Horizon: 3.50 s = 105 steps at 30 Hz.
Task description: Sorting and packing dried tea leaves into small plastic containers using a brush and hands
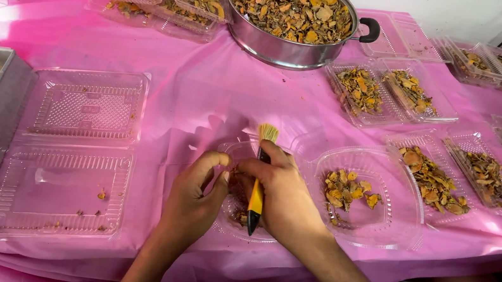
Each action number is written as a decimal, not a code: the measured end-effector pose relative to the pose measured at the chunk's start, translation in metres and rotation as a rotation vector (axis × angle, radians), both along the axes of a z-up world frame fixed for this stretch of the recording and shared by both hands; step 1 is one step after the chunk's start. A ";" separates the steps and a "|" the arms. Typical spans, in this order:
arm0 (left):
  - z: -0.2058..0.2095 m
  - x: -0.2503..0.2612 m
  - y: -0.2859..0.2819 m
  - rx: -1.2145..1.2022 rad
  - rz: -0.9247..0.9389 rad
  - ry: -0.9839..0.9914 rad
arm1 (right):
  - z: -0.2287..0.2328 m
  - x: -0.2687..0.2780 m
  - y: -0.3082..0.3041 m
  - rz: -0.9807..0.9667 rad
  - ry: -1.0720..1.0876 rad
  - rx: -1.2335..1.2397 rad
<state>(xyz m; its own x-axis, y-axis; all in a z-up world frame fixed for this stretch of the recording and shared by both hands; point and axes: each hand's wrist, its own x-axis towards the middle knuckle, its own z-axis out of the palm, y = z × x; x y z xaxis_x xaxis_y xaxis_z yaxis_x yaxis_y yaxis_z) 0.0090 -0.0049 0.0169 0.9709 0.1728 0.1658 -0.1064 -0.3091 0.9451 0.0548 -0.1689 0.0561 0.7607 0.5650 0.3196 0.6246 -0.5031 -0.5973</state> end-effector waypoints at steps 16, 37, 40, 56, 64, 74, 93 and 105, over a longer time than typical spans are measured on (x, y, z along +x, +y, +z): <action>-0.010 0.000 0.002 0.158 -0.109 -0.212 | 0.013 -0.011 -0.019 0.134 0.065 0.261; -0.015 -0.007 0.002 -0.076 0.009 -0.120 | 0.019 -0.027 -0.018 0.091 -0.106 0.360; -0.015 -0.007 0.003 -0.108 -0.054 -0.185 | 0.018 -0.020 -0.010 0.065 -0.028 0.353; 0.004 -0.010 0.002 -0.011 -0.192 -0.255 | 0.014 -0.018 -0.009 0.119 0.024 0.365; -0.018 -0.005 0.005 0.032 -0.134 -0.202 | 0.012 -0.046 -0.018 -0.099 0.125 0.549; -0.021 -0.006 0.006 -0.028 -0.142 -0.236 | 0.010 -0.042 -0.026 0.080 -0.092 0.390; -0.012 -0.011 0.007 0.022 -0.190 -0.265 | 0.027 -0.014 -0.019 0.244 -0.002 0.320; -0.005 -0.009 0.007 -0.117 -0.178 -0.320 | 0.020 -0.045 -0.037 0.237 0.137 0.153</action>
<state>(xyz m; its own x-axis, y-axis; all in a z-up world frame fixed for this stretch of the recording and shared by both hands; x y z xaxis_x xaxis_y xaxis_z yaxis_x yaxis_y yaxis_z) -0.0003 0.0023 0.0118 0.8896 0.0416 0.4549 -0.4445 -0.1509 0.8830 0.0102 -0.2059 0.0764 0.6558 0.6847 0.3179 0.6219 -0.2512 -0.7417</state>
